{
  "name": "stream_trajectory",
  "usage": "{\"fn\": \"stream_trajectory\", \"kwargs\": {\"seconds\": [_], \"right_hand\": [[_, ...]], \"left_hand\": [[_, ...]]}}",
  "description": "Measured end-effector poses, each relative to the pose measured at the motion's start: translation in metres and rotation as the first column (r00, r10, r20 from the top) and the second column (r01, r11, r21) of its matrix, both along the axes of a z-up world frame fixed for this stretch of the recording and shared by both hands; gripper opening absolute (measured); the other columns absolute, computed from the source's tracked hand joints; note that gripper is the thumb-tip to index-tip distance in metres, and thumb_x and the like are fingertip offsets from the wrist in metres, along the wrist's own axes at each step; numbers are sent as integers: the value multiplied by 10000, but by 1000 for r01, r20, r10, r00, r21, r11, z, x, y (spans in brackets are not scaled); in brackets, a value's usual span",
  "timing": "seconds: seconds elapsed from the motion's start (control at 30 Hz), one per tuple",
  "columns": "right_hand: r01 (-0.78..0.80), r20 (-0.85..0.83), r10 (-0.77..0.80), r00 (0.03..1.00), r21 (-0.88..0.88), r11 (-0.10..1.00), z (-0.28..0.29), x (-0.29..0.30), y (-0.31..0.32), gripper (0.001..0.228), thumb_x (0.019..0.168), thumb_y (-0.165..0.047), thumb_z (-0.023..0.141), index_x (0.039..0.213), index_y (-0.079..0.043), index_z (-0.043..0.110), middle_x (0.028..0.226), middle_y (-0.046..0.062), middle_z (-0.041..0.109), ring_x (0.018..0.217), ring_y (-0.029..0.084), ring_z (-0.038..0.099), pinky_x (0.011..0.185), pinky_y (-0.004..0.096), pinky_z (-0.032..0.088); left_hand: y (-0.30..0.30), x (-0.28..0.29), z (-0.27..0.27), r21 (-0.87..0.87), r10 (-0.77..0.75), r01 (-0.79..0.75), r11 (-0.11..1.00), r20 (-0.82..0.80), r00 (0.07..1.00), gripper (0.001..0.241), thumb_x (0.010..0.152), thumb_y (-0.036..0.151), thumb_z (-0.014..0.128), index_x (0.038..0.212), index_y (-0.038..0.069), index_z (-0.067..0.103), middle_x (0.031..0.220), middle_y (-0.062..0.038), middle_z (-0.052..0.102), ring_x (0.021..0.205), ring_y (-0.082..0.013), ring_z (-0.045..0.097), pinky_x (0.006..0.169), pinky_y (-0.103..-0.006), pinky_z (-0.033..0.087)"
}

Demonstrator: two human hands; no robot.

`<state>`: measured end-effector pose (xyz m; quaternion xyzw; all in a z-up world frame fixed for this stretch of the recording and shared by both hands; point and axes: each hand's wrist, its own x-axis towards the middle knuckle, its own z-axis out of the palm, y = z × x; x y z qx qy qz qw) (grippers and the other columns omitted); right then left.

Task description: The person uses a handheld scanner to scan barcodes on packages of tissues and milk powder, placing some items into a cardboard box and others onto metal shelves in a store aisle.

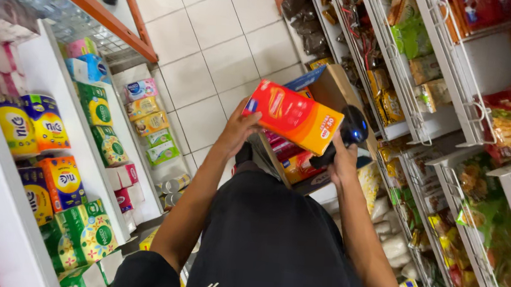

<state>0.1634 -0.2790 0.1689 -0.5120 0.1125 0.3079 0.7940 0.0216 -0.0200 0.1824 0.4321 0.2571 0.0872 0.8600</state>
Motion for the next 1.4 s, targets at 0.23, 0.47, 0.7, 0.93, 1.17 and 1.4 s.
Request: {"fn": "stream_trajectory", "kwargs": {"seconds": [0.23,0.47,0.7,0.93,1.17,1.4], "right_hand": [[69,60,-71,996,41,997,16,-14,-18,380,982,-127,700,1318,-86,527,1238,72,652,1140,234,670,989,426,576],[34,90,-30,996,-41,999,52,-31,-54,348,993,-175,675,1311,-80,572,1234,65,667,1129,204,665,998,400,547],[-21,82,38,996,-198,980,97,-26,-61,367,981,-216,680,1305,-59,611,1188,79,701,1058,198,677,925,374,551],[22,186,-3,983,-99,995,122,-37,-54,345,1022,-204,664,1329,-55,614,1204,48,704,1064,145,667,926,323,545],[67,172,-45,984,-125,990,109,-36,-77,331,995,-200,707,1294,-106,605,1104,7,684,973,137,651,820,333,547],[4,112,25,993,-247,969,107,-20,-117,320,972,-282,716,1233,-109,650,1077,9,714,896,140,688,710,338,572]], "left_hand": [[-16,6,12,181,65,-60,982,-20,998,561,959,309,726,1436,81,541,1088,-14,648,899,-97,626,718,-271,558],[-55,-32,48,298,-13,50,953,-125,992,416,956,360,723,1210,79,549,979,-27,653,791,-90,625,618,-258,529],[-57,-42,78,258,-63,96,961,-132,989,474,961,318,702,1297,98,449,1060,-91,680,867,-117,647,657,-276,527],[-72,-35,96,178,73,-64,982,-46,996,513,967,285,701,1366,93,444,1227,-115,633,1124,-146,645,969,-349,539],[-98,-28,100,116,32,4,993,-304,952,530,943,380,671,1357,136,445,1128,-97,675,981,-163,650,764,-329,536],[-126,-36,96,104,-48,67,992,-181,982,585,927,329,704,1428,155,457,1208,-39,587,1143,-137,623,913,-385,587]]}}
